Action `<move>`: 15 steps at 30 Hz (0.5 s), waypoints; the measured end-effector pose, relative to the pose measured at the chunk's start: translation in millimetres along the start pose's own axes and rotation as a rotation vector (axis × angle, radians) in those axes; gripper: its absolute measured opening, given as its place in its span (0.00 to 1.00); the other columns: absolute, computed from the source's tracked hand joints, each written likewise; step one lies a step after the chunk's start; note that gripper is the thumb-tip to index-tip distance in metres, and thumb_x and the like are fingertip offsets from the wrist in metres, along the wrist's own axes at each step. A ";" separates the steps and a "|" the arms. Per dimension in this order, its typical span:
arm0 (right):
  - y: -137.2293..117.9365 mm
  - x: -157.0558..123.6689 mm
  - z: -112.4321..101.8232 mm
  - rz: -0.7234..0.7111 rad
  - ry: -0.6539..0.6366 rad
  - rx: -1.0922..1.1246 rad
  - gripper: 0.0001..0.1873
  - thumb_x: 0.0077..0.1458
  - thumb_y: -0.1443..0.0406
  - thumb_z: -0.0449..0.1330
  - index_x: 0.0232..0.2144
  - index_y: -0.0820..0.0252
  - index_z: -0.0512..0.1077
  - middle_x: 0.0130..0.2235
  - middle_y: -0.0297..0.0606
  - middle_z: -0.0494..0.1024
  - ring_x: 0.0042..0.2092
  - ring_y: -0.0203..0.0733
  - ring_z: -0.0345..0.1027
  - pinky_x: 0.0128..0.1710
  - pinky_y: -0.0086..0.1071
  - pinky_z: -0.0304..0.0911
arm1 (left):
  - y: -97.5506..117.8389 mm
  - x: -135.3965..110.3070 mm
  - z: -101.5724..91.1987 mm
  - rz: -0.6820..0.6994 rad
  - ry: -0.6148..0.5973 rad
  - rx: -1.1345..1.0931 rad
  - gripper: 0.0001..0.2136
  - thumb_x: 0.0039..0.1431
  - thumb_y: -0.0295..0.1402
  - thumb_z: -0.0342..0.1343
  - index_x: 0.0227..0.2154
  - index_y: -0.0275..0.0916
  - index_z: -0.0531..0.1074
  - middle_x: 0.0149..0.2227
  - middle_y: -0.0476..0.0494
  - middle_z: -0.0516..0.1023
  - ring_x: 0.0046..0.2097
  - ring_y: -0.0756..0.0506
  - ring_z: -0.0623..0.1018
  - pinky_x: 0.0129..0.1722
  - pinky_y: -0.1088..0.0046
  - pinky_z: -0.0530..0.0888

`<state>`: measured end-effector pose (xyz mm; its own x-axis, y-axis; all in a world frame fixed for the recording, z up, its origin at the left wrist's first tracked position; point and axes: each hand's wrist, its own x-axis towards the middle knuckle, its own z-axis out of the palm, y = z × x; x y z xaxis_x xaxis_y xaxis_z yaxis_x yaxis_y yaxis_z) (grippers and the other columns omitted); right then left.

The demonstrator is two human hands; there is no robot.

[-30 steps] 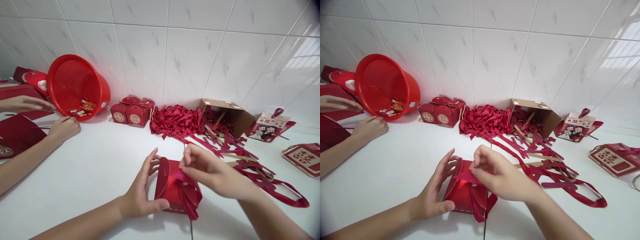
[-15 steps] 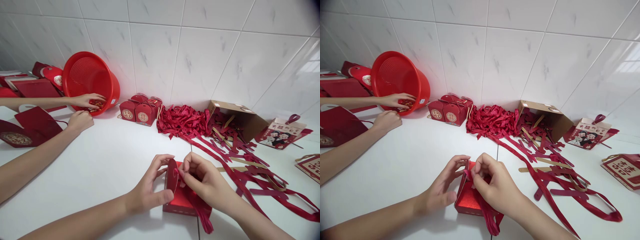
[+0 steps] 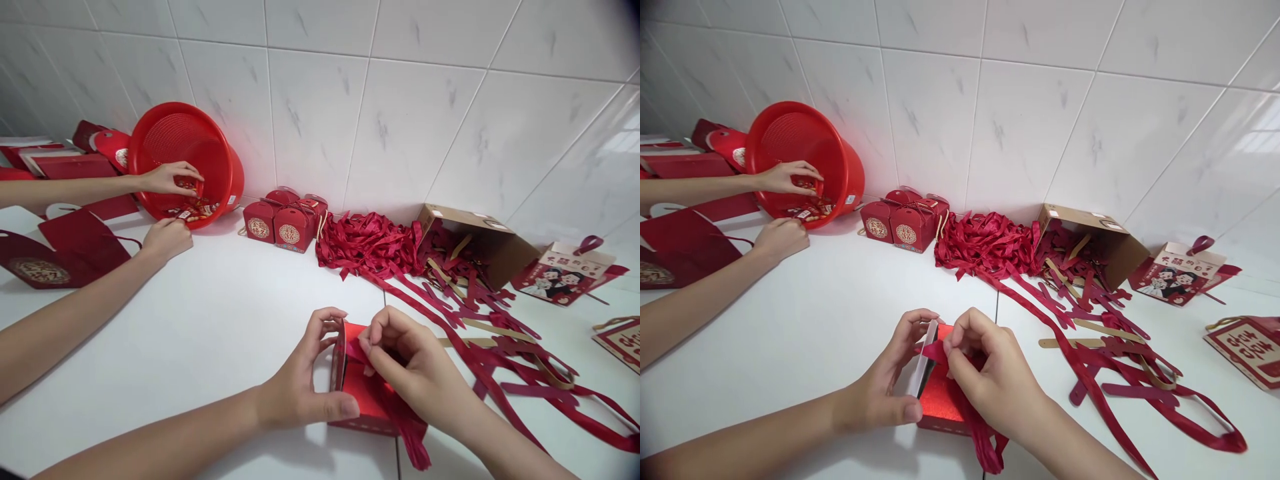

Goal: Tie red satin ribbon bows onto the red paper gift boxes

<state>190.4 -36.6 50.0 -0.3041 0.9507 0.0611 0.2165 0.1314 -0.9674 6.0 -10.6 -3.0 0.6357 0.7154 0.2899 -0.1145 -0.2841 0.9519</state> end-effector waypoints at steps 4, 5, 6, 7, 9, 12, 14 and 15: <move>-0.4 -1.2 0.9 -0.031 -0.002 -0.078 0.04 0.56 0.68 0.53 0.30 0.56 0.60 0.25 0.29 0.66 0.26 0.33 0.57 0.26 0.28 0.53 | 2.0 0.1 3.6 -0.001 0.114 0.013 0.32 0.52 0.58 0.51 0.53 0.47 0.48 0.53 0.37 0.56 0.59 0.38 0.59 0.56 0.54 0.61; -0.7 -1.5 1.6 -0.035 0.000 -0.094 0.04 0.56 0.68 0.53 0.30 0.56 0.60 0.25 0.29 0.65 0.26 0.33 0.56 0.26 0.27 0.52 | 3.2 0.0 4.3 -0.001 0.163 0.029 0.28 0.55 0.59 0.46 0.51 0.47 0.51 0.53 0.38 0.55 0.59 0.38 0.58 0.56 0.55 0.61; -1.1 -1.8 2.6 -0.038 0.004 -0.108 0.04 0.56 0.68 0.53 0.30 0.56 0.60 0.25 0.29 0.65 0.25 0.33 0.55 0.25 0.27 0.51 | 5.0 0.1 4.8 0.001 0.201 0.057 0.24 0.58 0.58 0.42 0.48 0.45 0.55 0.53 0.38 0.55 0.60 0.38 0.57 0.56 0.55 0.61; -1.8 -2.0 3.6 -0.042 0.010 -0.121 0.04 0.57 0.67 0.53 0.30 0.56 0.60 0.25 0.29 0.66 0.25 0.33 0.56 0.25 0.28 0.51 | 7.5 0.4 5.3 0.002 0.225 0.099 0.22 0.60 0.56 0.39 0.43 0.44 0.59 0.52 0.38 0.56 0.59 0.38 0.58 0.56 0.56 0.62; -4.1 -2.6 5.3 -0.069 0.020 -0.146 0.04 0.58 0.67 0.52 0.30 0.56 0.60 0.26 0.31 0.68 0.26 0.33 0.58 0.25 0.28 0.52 | 14.7 2.5 5.7 0.018 0.235 0.223 0.18 0.63 0.50 0.40 0.35 0.41 0.63 0.50 0.38 0.59 0.58 0.38 0.59 0.57 0.57 0.61; -8.9 -4.7 1.4 -0.195 0.099 -0.219 0.04 0.58 0.65 0.53 0.31 0.56 0.61 0.34 0.35 0.73 0.33 0.37 0.66 0.32 0.30 0.60 | 29.9 7.8 1.5 0.043 0.254 0.436 0.13 0.65 0.39 0.44 0.28 0.39 0.66 0.52 0.39 0.62 0.57 0.39 0.61 0.57 0.57 0.60; -10.9 -8.5 -9.1 -0.306 0.236 -0.300 0.04 0.58 0.64 0.55 0.33 0.55 0.62 0.42 0.39 0.73 0.43 0.41 0.67 0.41 0.33 0.62 | 39.2 9.7 -9.2 0.018 0.263 0.594 0.12 0.63 0.36 0.46 0.27 0.39 0.67 0.53 0.40 0.64 0.56 0.38 0.63 0.56 0.57 0.61; -10.6 -11.3 -16.7 -0.340 0.309 -0.338 0.04 0.58 0.63 0.56 0.34 0.55 0.63 0.44 0.40 0.72 0.47 0.43 0.66 0.45 0.35 0.61 | 42.3 9.0 -17.8 -0.025 0.245 0.683 0.11 0.61 0.36 0.47 0.26 0.39 0.68 0.52 0.40 0.65 0.55 0.38 0.64 0.55 0.56 0.61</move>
<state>207.1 -44.1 63.7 -0.1341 0.8706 0.4733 0.4539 0.4785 -0.7516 -6.7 -4.8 41.6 0.4334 0.8267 0.3589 0.4515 -0.5438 0.7074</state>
